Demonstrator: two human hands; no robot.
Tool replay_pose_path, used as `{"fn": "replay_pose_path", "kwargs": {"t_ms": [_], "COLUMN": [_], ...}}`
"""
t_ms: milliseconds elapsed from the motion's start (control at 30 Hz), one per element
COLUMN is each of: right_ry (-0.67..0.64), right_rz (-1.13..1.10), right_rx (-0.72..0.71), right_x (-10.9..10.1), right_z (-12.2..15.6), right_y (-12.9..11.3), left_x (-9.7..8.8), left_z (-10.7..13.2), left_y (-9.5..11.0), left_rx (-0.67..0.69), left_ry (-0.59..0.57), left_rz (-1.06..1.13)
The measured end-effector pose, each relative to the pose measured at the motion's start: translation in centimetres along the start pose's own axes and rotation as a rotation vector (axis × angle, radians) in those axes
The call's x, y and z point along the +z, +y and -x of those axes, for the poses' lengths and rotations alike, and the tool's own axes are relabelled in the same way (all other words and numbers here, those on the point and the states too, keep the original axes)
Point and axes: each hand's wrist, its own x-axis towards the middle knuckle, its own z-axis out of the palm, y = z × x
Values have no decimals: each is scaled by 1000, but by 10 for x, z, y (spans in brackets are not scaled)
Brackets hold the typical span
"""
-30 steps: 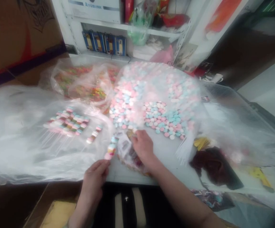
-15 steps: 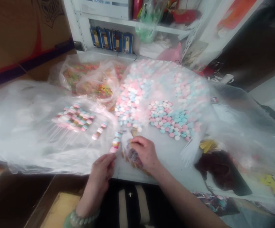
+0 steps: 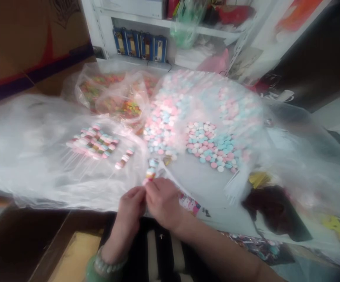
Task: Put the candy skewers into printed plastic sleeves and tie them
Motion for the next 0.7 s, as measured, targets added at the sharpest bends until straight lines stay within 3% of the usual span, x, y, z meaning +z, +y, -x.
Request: {"fn": "replay_pose_path", "kwargs": {"t_ms": [133, 367, 500, 700], "right_ry": [23, -63, -55, -198], "right_rz": [19, -480, -456, -517], "right_rx": [-123, 193, 186, 263], "right_x": [1, 4, 0, 3], "right_z": [3, 8, 8, 9], "right_y": [-5, 0, -2, 4], "left_x": [1, -3, -5, -11], "left_z": [5, 5, 8, 7], "left_y": [-2, 1, 1, -9], "left_rx": [-35, 7, -3, 37], "left_ry": [-37, -16, -72, -85], "left_rz": [103, 93, 32, -24]}}
